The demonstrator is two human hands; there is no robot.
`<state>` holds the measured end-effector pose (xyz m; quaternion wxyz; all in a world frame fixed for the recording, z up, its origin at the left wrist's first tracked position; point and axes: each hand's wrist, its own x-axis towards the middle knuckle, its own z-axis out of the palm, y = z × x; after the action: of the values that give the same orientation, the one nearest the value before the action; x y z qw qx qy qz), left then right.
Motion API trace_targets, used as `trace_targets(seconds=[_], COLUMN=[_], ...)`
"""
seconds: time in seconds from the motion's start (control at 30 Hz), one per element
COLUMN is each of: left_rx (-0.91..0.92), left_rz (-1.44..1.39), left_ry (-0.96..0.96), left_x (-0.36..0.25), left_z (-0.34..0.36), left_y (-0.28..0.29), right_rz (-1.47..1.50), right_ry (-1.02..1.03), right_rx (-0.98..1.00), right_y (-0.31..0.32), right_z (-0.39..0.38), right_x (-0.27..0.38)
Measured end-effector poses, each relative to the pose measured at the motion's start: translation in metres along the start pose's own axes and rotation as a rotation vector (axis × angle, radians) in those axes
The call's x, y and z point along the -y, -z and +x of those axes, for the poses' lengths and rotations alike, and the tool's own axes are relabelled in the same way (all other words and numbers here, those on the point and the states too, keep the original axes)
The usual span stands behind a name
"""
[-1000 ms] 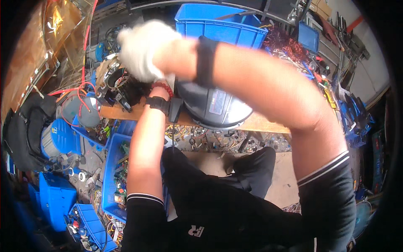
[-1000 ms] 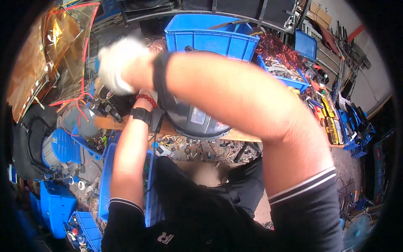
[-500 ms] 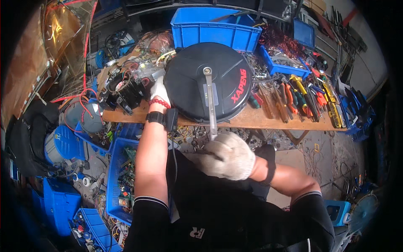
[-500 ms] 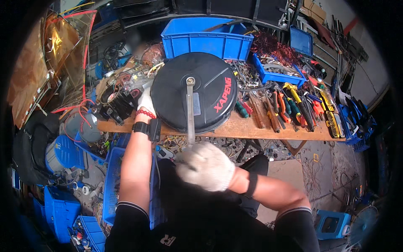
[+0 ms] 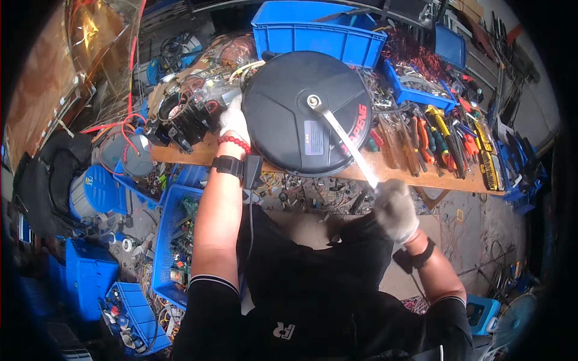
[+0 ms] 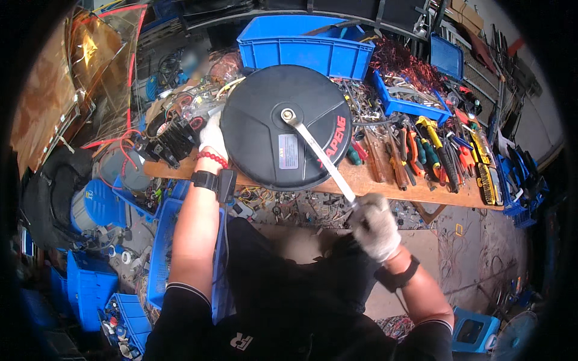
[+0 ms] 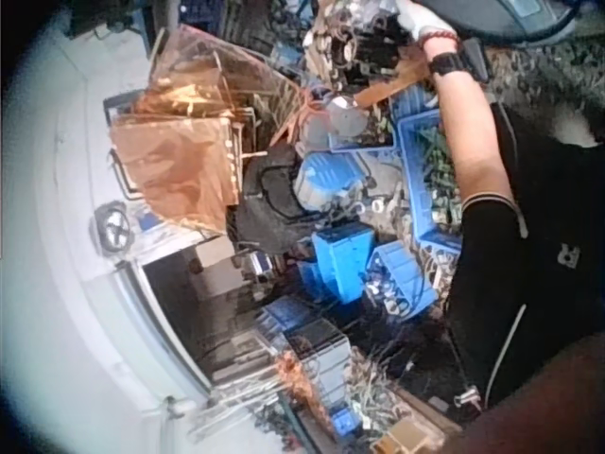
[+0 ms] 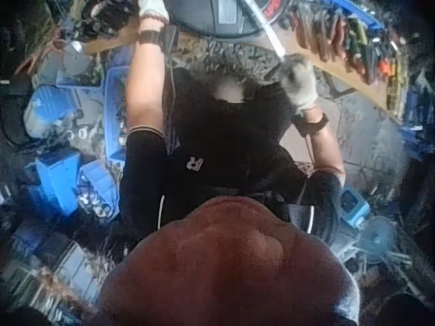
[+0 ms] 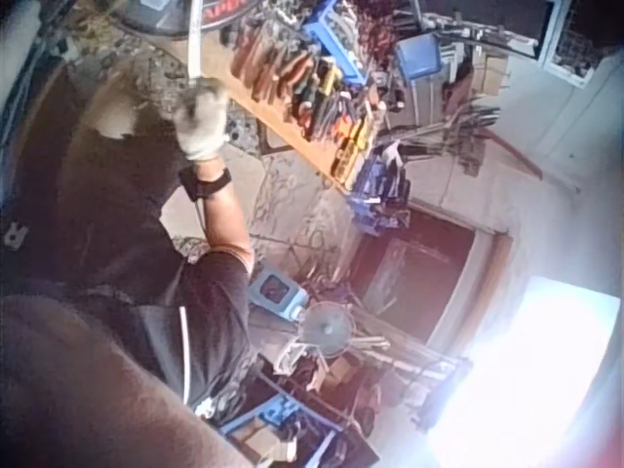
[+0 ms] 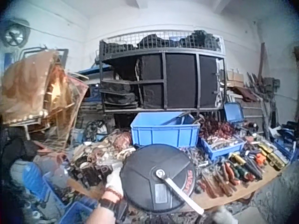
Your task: Disassembling a black circular electronic component using a wrench and a screwdriver at a workbench.
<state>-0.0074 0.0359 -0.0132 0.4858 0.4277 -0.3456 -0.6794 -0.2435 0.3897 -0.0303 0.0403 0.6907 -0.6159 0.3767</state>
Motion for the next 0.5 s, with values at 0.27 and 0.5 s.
trace_targets(seconds=[0.27,0.5], left_rx=[0.041,-0.011], left_rz=[0.025,0.032], left_ry=[-0.047,-0.066], left_x=[0.005,0.001], left_z=[0.016,0.015], left_y=[-0.004,-0.002], right_rz=[-0.438,-0.83], right_ry=[-0.246,-0.356], right_rx=[0.226,0.454], right_y=[0.071,0.078], right_z=[0.087,0.282], right_x=[-0.115,-0.151])
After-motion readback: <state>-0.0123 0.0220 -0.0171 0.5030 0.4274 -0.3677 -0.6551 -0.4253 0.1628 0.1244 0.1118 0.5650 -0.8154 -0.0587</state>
